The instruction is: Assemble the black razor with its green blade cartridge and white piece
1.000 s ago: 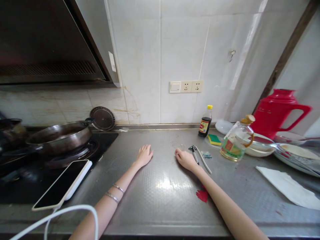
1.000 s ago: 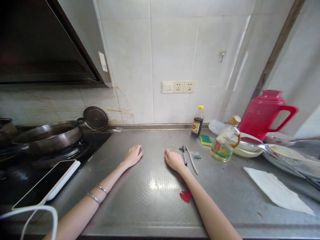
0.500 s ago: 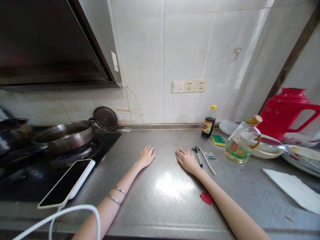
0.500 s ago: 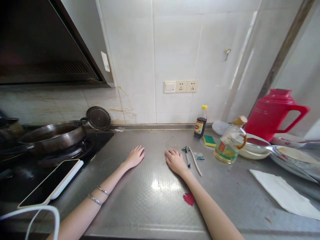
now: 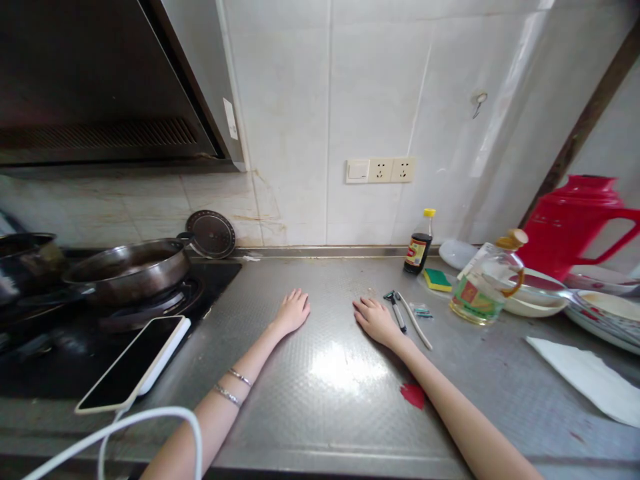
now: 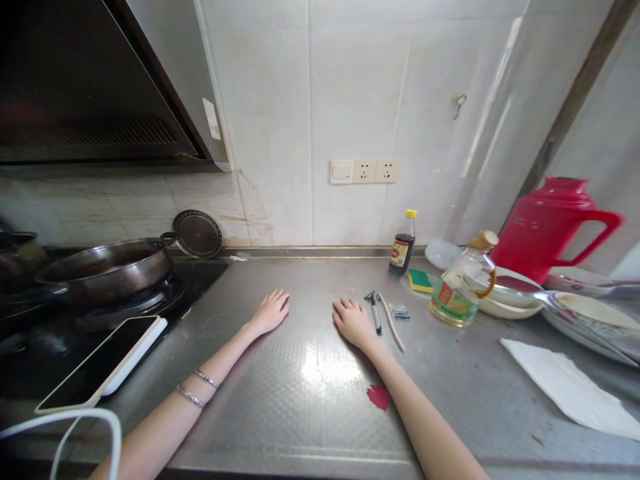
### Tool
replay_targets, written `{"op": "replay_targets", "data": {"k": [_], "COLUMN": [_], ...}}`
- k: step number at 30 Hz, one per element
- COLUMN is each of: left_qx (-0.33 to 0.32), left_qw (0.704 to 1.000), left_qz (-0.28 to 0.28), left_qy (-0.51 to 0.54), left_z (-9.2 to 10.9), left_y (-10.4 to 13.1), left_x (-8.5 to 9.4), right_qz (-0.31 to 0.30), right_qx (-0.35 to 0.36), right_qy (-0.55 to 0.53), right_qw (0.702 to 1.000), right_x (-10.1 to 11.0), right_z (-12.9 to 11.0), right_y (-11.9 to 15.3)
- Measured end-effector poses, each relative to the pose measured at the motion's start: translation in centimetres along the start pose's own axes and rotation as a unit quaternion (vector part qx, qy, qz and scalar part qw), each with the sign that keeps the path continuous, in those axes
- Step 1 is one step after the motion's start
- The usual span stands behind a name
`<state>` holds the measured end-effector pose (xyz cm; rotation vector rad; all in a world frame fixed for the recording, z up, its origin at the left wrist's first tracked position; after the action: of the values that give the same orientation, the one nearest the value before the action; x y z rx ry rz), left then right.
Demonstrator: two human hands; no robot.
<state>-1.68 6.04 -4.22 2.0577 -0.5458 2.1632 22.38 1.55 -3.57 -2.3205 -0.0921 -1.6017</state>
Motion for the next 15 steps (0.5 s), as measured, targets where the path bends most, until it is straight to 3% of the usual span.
{"op": "replay_targets", "data": {"k": [4, 7, 11, 15], "left_qx": [0.003, 0.003, 0.003, 0.004], "left_qw": [1.000, 1.000, 1.000, 1.000], "left_qz": [-0.003, -0.001, -0.001, -0.001], "left_qy": [-0.005, -0.005, 0.007, 0.006], "left_z": [0.0, 0.0, 0.1, 0.2], "left_y": [-0.1, -0.1, 0.0, 0.0], "left_x": [0.0, 0.1, 0.2, 0.3], "right_qz": [0.046, 0.090, 0.057, 0.017], "right_qx": [-0.032, -0.117, -0.233, -0.268], "right_qy": [0.004, 0.027, 0.053, 0.055], "right_qw": [0.998, 0.989, 0.969, 0.962], "right_x": [2.2, 4.5, 6.0, 5.9], "right_z": [0.4, 1.7, 4.0, 5.2], "right_y": [0.0, 0.3, 0.8, 1.1]}}
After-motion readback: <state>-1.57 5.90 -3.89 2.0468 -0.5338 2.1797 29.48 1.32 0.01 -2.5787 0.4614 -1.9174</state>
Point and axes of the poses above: each hand's wrist, its own y-axis away from the middle knuckle, its own x-axis out of the back of the hand, z = x × y, the point moved 3 cm from there along -y, towards the middle knuckle, and after that the axes turned 9 degrees about -y, right-handed, at the moved point
